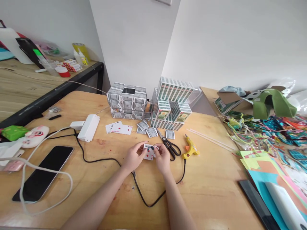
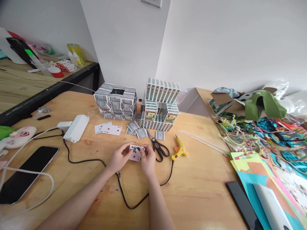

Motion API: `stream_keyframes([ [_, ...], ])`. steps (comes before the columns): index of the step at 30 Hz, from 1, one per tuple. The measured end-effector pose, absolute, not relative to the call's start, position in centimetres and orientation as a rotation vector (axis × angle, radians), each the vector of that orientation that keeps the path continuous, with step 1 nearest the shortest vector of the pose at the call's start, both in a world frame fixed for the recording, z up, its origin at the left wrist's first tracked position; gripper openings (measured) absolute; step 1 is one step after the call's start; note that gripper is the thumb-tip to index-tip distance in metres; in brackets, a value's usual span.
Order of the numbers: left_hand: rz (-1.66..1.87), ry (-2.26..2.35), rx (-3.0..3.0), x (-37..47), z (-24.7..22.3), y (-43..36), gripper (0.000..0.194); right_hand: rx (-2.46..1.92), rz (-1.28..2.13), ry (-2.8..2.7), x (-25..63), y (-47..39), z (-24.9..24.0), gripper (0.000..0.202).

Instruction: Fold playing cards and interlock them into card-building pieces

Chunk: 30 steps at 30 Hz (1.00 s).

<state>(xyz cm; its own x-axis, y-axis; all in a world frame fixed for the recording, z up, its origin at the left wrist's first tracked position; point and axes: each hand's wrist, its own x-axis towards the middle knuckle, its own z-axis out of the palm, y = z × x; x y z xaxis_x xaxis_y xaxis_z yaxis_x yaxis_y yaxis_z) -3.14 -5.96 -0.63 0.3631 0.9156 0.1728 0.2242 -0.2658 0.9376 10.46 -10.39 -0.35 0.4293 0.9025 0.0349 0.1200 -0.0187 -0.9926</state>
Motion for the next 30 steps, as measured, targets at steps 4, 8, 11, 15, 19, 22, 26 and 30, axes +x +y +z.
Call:
stream_keyframes([
  [4, 0.946, 1.054, 1.767, -3.15, -0.59, -5.85, 0.015, -1.528, 0.733, -1.060, 10.31, -10.59, -0.22, 0.015],
  [8, 0.974, 1.063, 1.832, -3.27, -0.77, -5.83, 0.012, -1.527, 0.647, -1.180, 10.40, -10.65, -0.25, 0.017],
  [11, 1.041, 1.075, 1.902, -3.30, -0.89, -5.90, 0.012, -1.550, 0.553, -1.268, 10.39, -10.75, -0.42, 0.017],
  [15, 1.148, 1.070, 2.037, -3.25, -0.92, -6.09, 0.012, -1.582, 0.384, -1.338, 10.28, -10.95, -0.65, 0.017],
  [19, 1.204, 1.051, 2.146, -3.20, -0.91, -6.36, 0.014, -1.593, 0.264, -1.394, 10.30, -11.08, -0.70, 0.017],
  [22, 1.197, 1.050, 2.185, -3.14, -0.95, -6.53, 0.017, -1.594, 0.214, -1.404, 10.34, -11.13, -0.64, 0.018],
  [26, 1.175, 1.080, 2.191, -3.06, -0.87, -6.65, 0.021, -1.608, 0.171, -1.383, 10.21, -11.18, -0.55, 0.018],
  [30, 1.158, 1.109, 2.173, -3.08, -0.73, -6.75, 0.024, -1.623, 0.160, -1.365, 10.04, -11.19, -0.60, 0.018],
])
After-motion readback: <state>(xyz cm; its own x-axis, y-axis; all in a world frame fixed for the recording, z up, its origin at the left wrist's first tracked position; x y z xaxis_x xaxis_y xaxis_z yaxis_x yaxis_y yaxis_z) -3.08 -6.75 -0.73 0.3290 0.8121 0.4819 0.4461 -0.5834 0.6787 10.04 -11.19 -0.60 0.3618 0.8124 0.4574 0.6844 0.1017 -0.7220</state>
